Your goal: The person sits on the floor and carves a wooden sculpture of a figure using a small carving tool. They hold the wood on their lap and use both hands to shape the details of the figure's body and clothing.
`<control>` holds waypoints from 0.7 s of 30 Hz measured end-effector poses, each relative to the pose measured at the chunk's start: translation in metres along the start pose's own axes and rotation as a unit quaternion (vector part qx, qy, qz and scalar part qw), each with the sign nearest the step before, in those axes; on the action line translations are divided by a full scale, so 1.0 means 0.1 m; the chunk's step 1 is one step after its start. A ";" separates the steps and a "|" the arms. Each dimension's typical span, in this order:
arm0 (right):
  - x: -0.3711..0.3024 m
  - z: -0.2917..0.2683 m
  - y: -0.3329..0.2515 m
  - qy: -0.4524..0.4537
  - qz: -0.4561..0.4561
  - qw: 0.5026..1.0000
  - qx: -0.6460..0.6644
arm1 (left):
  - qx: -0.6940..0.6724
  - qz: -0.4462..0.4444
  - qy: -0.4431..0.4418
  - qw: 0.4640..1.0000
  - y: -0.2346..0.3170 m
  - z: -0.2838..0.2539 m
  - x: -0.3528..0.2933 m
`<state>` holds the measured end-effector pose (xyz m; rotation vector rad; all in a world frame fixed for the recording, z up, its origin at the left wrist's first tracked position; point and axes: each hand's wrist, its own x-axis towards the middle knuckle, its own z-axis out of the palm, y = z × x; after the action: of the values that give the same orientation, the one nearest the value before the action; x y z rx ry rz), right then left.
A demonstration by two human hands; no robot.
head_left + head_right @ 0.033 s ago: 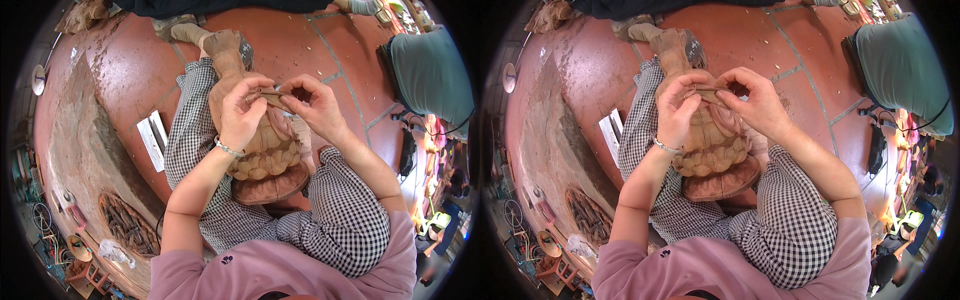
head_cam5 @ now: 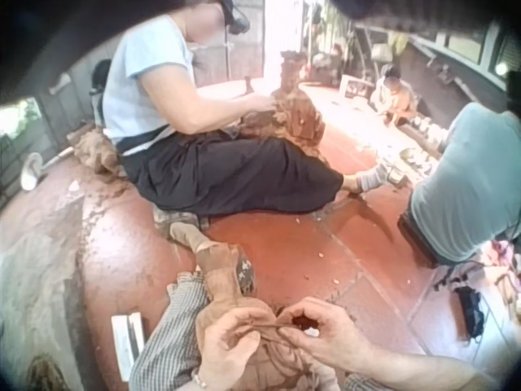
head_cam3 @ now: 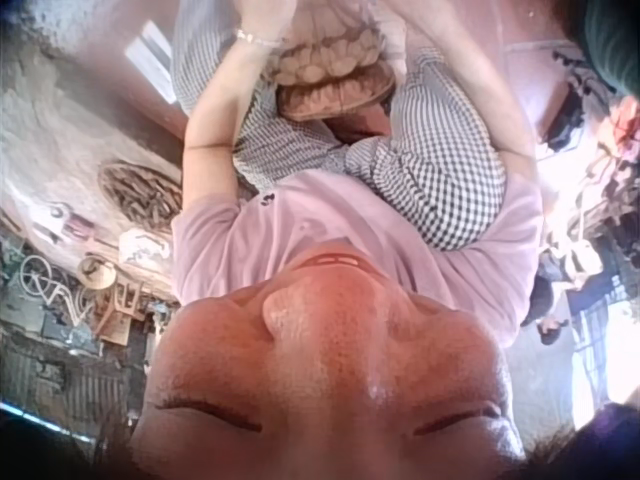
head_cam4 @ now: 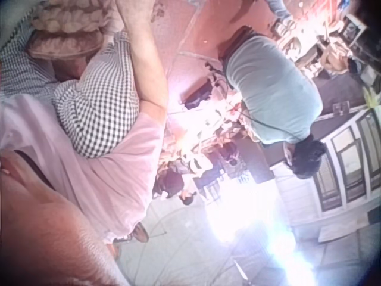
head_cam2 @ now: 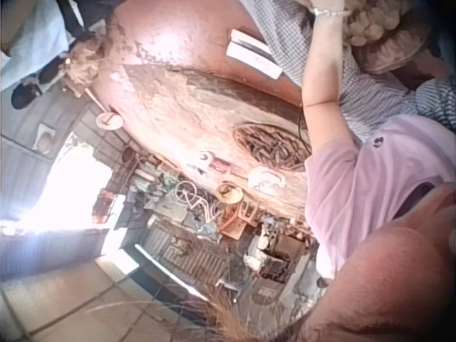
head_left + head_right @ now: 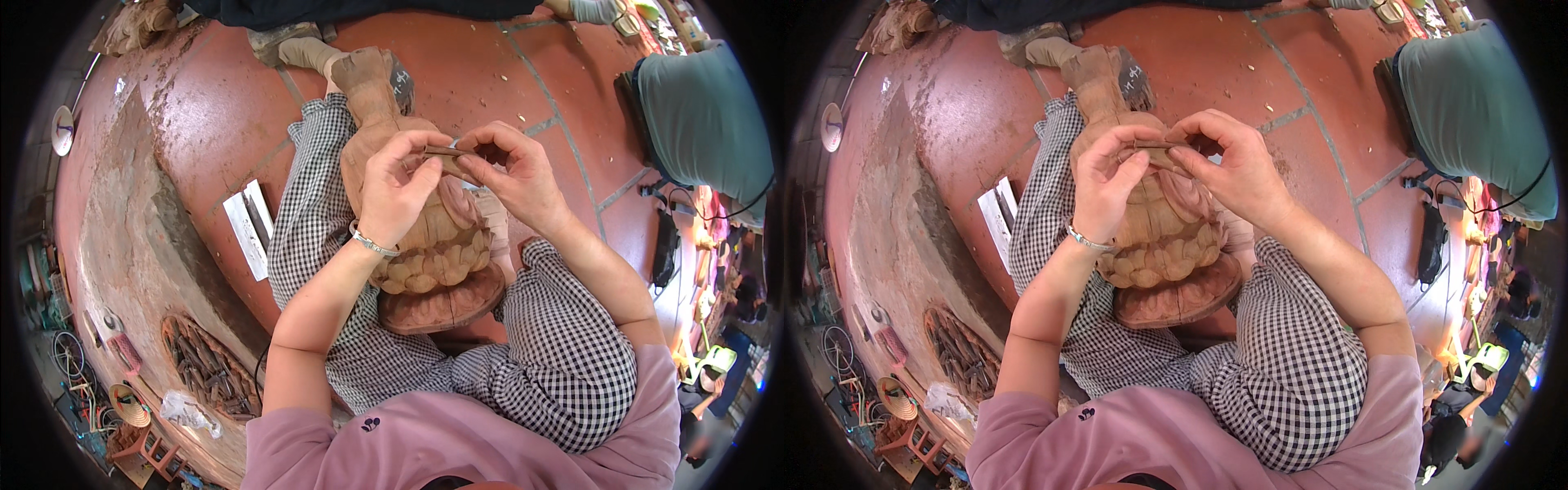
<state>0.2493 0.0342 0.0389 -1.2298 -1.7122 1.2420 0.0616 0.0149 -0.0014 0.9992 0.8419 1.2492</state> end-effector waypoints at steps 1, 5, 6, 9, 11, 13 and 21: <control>0.00 0.00 -0.01 0.001 -0.021 0.999 -0.029 | 0.017 -0.009 0.001 1.000 0.02 0.02 -0.01; -0.02 0.04 0.05 0.024 0.025 0.997 0.063 | 0.164 -0.008 0.025 0.986 0.05 0.02 0.02; -0.01 0.05 0.02 0.028 0.042 0.995 0.083 | 0.149 0.003 0.036 0.988 0.04 0.02 0.02; -0.01 -0.01 0.08 -0.003 0.098 0.985 0.145 | 0.123 0.022 0.054 0.991 0.03 0.04 0.01; 0.00 -0.04 0.11 -0.018 0.108 0.980 0.165 | 0.133 0.015 0.045 0.990 0.09 0.07 0.01; 0.00 -0.04 0.10 -0.016 0.089 0.982 0.166 | 0.142 0.001 0.039 0.989 0.11 0.08 0.00; 0.05 -0.11 0.04 -0.074 0.226 0.941 0.241 | 0.176 0.073 0.068 0.979 -0.04 0.08 0.00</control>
<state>0.2592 0.0426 0.0386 -1.2777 -1.1353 1.9314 0.0709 0.0135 -0.0025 1.2867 1.1395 1.3313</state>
